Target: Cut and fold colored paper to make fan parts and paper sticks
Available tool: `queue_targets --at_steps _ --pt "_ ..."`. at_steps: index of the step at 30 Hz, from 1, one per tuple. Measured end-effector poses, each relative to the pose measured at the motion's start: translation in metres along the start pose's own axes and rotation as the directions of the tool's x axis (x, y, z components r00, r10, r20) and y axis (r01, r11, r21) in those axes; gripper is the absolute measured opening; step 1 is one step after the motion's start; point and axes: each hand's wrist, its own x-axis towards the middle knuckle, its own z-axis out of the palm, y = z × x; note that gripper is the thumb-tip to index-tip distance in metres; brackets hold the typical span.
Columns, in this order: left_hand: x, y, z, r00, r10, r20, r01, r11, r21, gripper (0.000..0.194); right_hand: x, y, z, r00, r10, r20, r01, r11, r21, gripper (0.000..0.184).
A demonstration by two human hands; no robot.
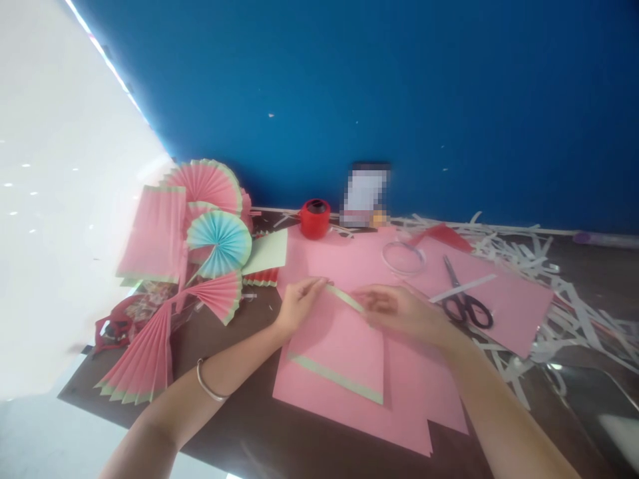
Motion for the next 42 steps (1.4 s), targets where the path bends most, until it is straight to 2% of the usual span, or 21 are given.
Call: queue_targets --at_steps 4,8,20,29,32,35,37,40,42 --pt "0.001 -0.002 0.000 1.000 0.006 -0.017 -0.006 1.000 0.000 0.026 -0.003 0.001 0.001 0.999 0.013 -0.040 -0.012 1.000 0.020 0.050" --pt "0.001 -0.002 0.001 1.000 -0.001 -0.001 0.001 1.000 0.002 0.026 -0.006 0.001 0.003 0.998 -0.016 -0.061 0.016 1.000 -0.007 0.043" --pt "0.001 -0.001 0.001 0.999 -0.028 0.024 0.028 0.999 -0.035 0.027 -0.003 -0.002 -0.005 0.998 -0.043 0.049 0.047 0.997 -0.069 0.052" --pt "0.000 0.001 0.001 1.000 -0.017 0.027 0.018 0.998 -0.053 0.028 -0.006 -0.008 -0.009 0.995 -0.039 0.088 0.043 0.998 -0.046 0.059" --pt "0.000 0.000 0.001 1.000 -0.018 0.023 0.020 0.998 -0.059 0.029 -0.003 -0.003 -0.010 0.994 -0.071 0.085 0.075 0.996 -0.047 0.056" --pt "0.000 -0.001 0.001 0.999 -0.012 0.031 0.014 0.998 -0.064 0.029 -0.002 0.002 -0.006 0.996 -0.089 -0.003 0.088 0.993 -0.084 0.048" --pt "0.001 -0.001 0.001 0.999 -0.009 0.041 0.011 0.998 -0.057 0.029 -0.003 0.003 0.001 0.990 -0.071 -0.126 0.057 0.993 -0.107 0.038" --pt "0.001 -0.002 0.001 0.999 -0.006 0.042 0.008 0.999 -0.049 0.028 -0.004 0.002 0.011 0.946 -0.091 -0.310 0.042 0.986 -0.161 0.029" --pt "0.001 -0.002 0.001 0.999 -0.002 0.036 0.004 0.999 -0.050 0.029 -0.005 0.002 0.016 0.914 -0.133 -0.383 0.055 0.976 -0.209 0.027"
